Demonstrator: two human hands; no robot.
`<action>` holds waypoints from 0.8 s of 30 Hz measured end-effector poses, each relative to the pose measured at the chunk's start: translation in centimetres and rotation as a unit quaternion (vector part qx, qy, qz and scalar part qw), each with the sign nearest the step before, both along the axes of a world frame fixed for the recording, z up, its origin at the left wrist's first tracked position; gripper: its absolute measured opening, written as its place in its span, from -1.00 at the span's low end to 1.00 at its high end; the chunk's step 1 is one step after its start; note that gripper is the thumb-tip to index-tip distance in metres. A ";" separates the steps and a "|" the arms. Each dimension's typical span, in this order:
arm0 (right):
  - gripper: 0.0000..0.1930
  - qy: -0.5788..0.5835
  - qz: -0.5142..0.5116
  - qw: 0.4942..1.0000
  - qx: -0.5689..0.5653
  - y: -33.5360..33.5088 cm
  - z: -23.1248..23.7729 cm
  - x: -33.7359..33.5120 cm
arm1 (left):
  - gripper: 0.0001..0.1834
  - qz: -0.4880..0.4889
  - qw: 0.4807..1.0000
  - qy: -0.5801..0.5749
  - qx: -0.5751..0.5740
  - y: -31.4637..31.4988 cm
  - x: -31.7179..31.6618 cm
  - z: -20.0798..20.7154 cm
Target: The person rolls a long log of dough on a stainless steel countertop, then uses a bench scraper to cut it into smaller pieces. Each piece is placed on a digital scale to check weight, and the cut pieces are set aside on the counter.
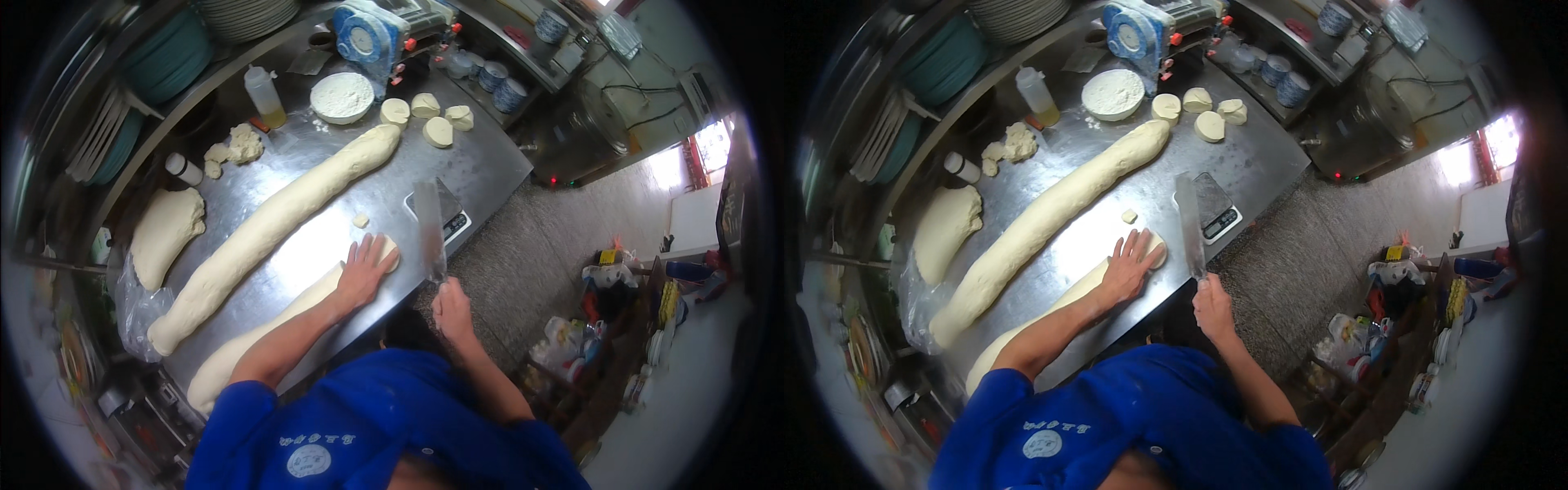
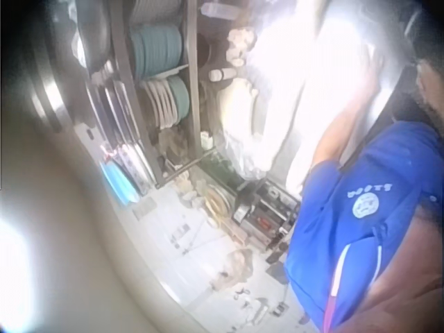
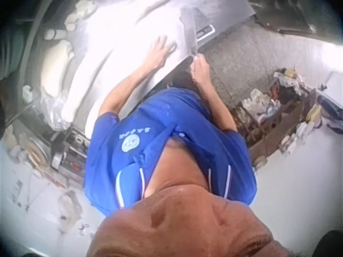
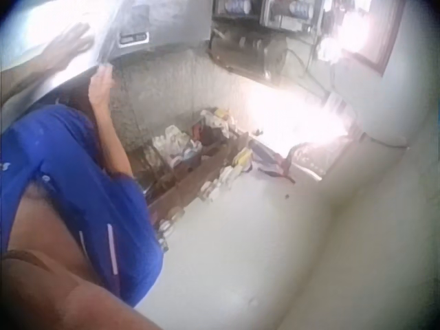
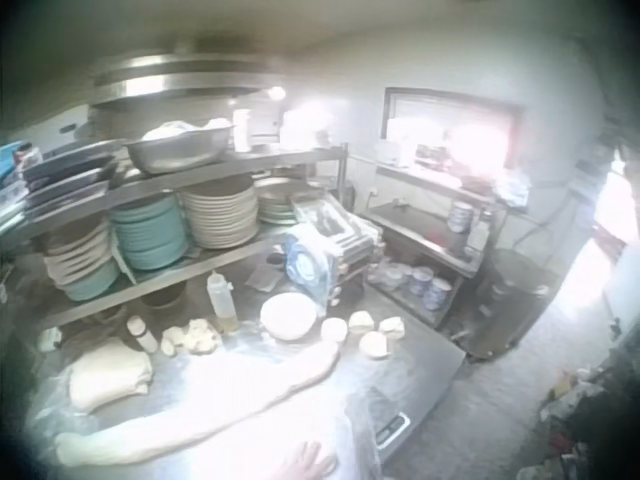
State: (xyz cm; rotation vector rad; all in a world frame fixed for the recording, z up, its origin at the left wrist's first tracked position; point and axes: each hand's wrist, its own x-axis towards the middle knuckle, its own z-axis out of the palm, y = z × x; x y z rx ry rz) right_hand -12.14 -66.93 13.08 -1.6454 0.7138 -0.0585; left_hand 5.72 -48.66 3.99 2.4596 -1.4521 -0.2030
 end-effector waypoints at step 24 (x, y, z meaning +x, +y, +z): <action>-0.64 0.108 0.092 0.967 -0.212 -24.3 -7.1 2.4 | -0.16 0.065 0.968 0.166 -0.179 -23.7 9.6 1.1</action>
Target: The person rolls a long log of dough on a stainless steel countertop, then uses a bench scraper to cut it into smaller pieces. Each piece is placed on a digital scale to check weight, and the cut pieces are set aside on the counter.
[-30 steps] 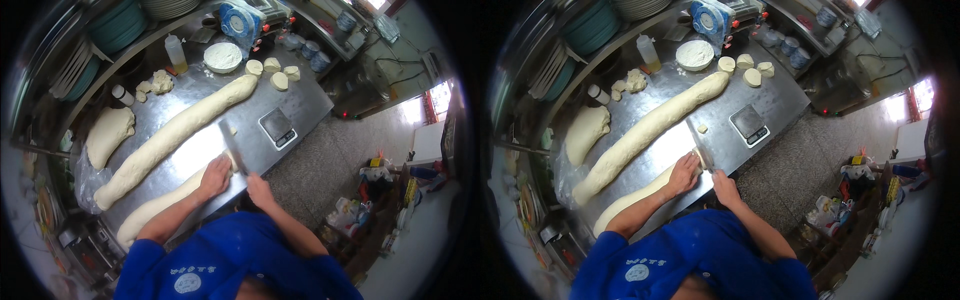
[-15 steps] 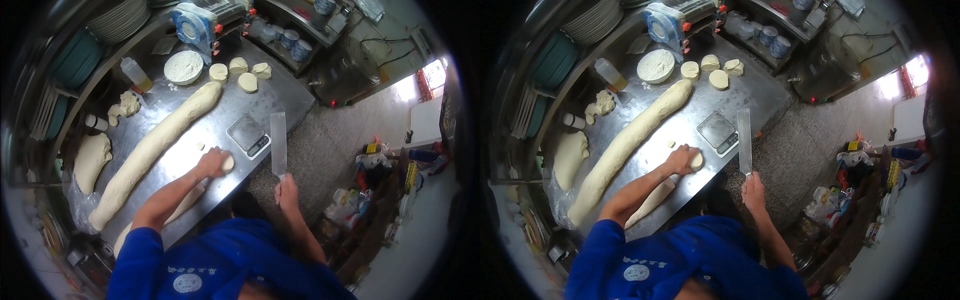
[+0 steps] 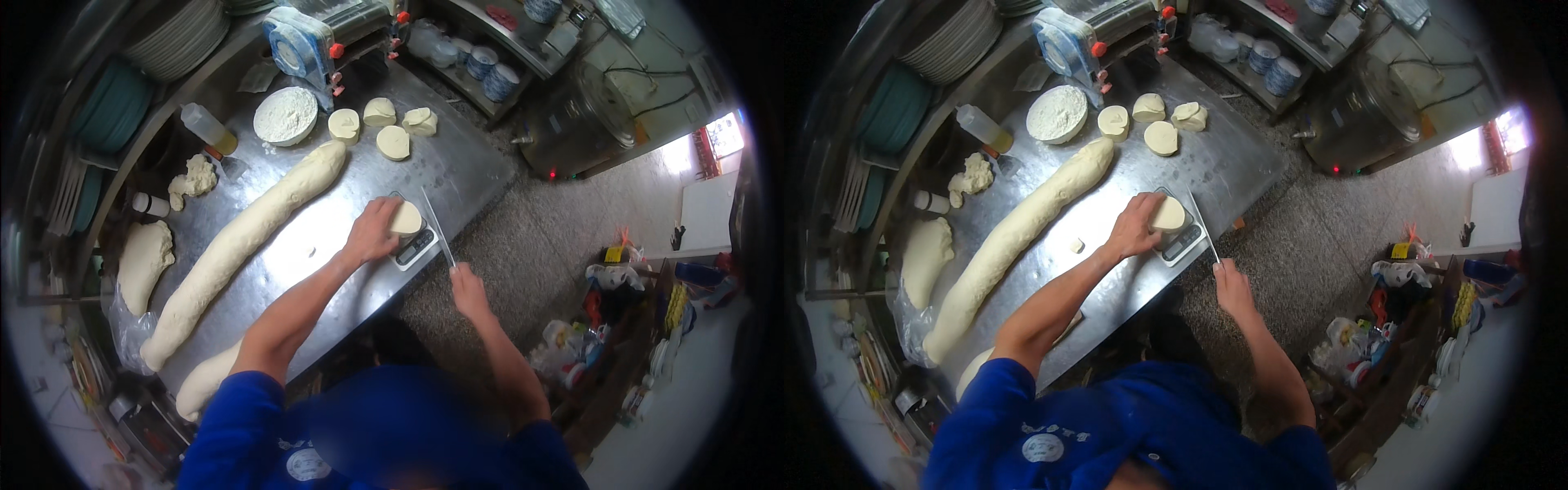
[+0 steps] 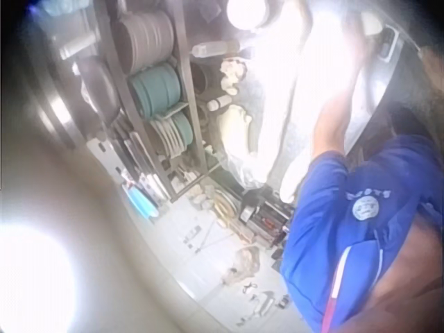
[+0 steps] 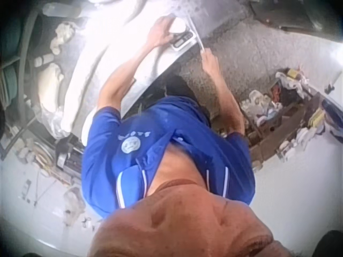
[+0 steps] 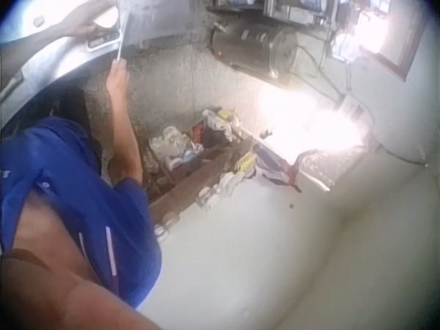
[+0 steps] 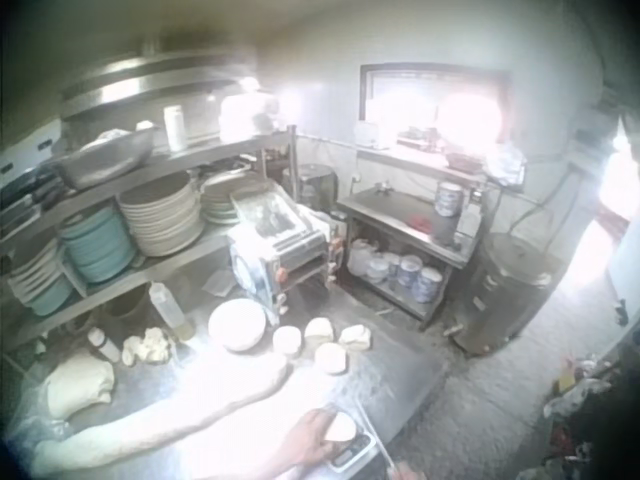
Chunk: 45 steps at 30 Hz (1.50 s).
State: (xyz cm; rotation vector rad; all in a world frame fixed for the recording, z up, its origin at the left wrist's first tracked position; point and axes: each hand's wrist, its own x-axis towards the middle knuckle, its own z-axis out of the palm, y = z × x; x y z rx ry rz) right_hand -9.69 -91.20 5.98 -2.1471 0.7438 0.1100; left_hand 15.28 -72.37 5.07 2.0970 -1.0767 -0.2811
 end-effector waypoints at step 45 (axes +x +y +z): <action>-0.69 -0.070 -0.145 0.959 0.231 14.8 7.1 -6.7 | -0.69 0.018 1.000 -0.020 0.005 10.3 -2.8 -0.3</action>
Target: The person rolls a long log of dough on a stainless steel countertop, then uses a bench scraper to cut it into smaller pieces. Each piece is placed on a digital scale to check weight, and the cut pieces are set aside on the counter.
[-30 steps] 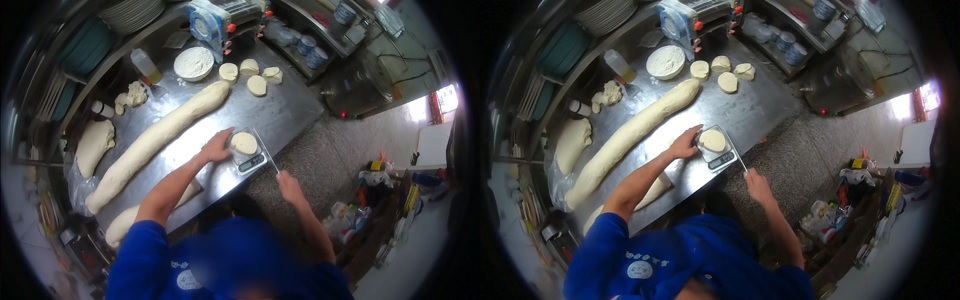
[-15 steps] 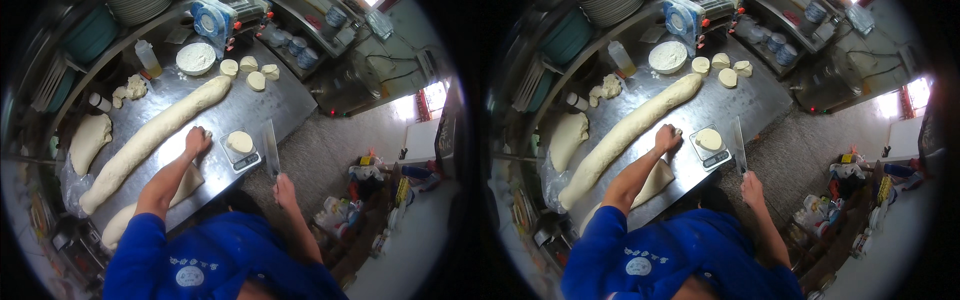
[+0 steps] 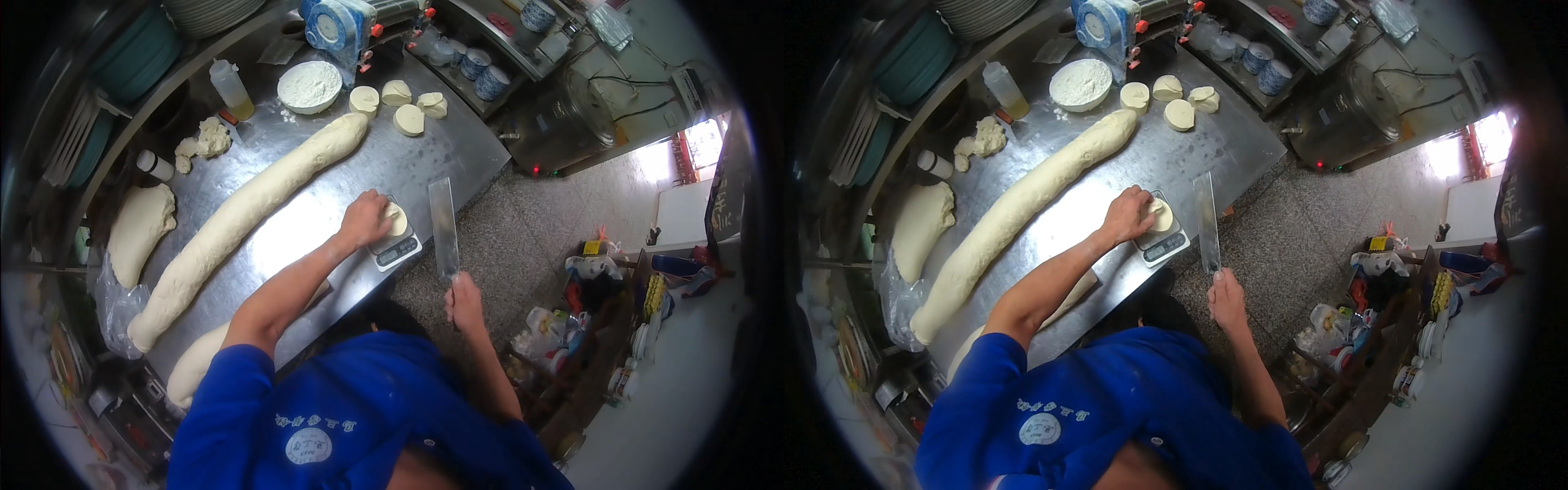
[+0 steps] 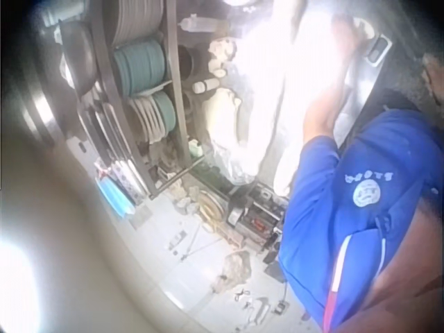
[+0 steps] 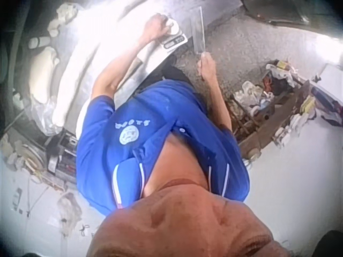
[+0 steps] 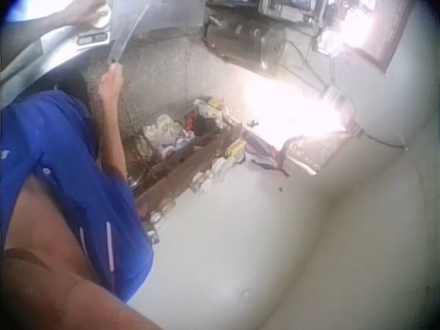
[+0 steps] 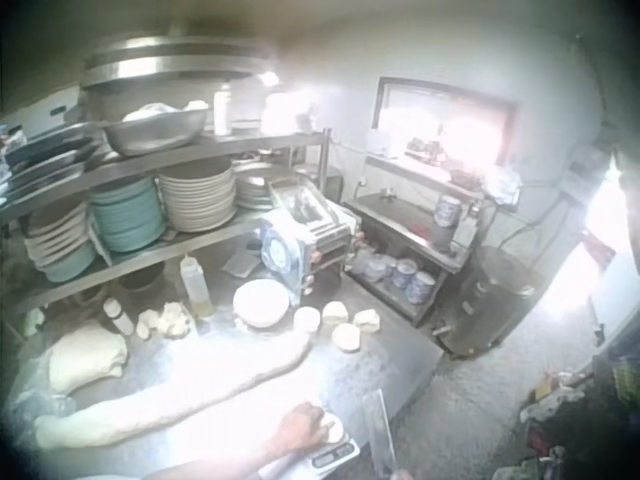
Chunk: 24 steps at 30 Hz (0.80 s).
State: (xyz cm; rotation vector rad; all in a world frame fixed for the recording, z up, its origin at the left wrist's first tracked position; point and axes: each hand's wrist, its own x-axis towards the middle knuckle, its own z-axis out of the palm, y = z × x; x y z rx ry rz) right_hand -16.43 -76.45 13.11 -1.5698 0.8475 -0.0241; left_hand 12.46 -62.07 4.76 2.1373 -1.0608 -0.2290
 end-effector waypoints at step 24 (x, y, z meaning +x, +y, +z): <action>-0.64 -0.018 0.051 0.999 -0.001 -0.7 0.0 1.2 | -0.52 0.051 0.998 -0.022 0.040 3.9 2.2 -1.7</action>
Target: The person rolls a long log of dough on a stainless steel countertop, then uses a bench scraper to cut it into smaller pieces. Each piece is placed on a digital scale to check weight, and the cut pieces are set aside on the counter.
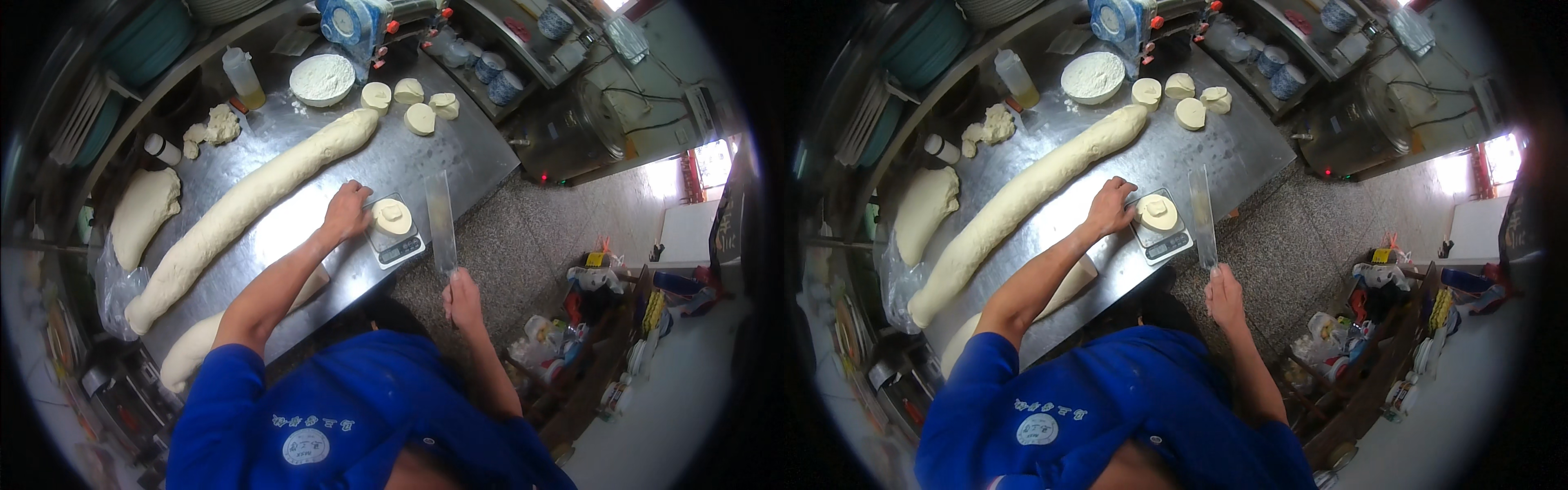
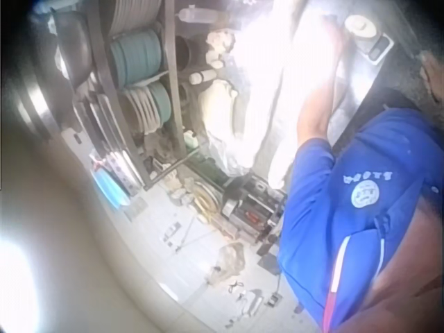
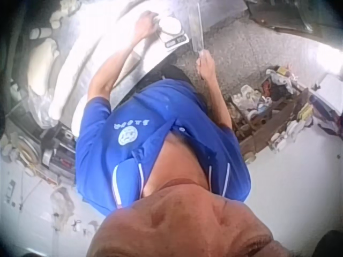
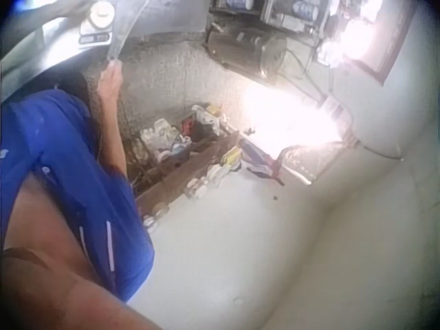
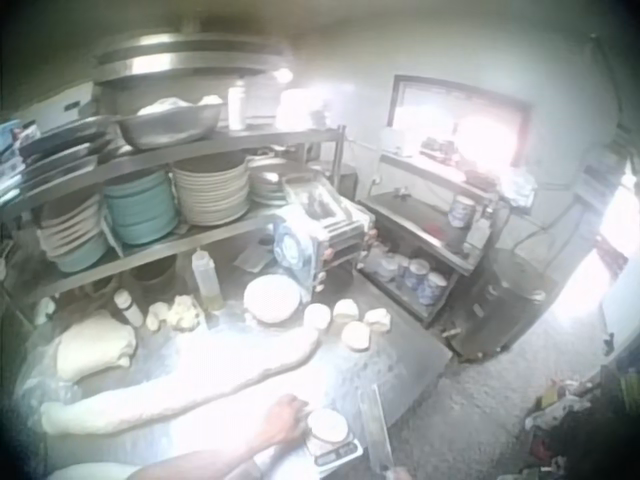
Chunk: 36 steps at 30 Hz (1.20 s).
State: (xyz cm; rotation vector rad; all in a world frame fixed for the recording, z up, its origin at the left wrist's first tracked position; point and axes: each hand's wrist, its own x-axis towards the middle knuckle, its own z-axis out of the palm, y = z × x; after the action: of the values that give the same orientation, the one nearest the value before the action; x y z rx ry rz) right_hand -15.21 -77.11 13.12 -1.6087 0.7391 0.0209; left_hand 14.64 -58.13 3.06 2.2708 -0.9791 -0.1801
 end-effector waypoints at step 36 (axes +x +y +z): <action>-0.74 0.065 -0.260 0.963 0.020 -18.9 -2.6 -7.2 | -0.35 0.165 0.977 -0.097 -0.091 -40.1 28.4 -1.3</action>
State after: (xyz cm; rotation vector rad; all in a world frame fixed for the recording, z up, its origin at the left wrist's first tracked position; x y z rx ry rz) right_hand -22.41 -95.97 10.53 -1.3425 1.2369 -0.2395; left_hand 43.00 -98.26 1.79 2.2701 -0.6658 0.2688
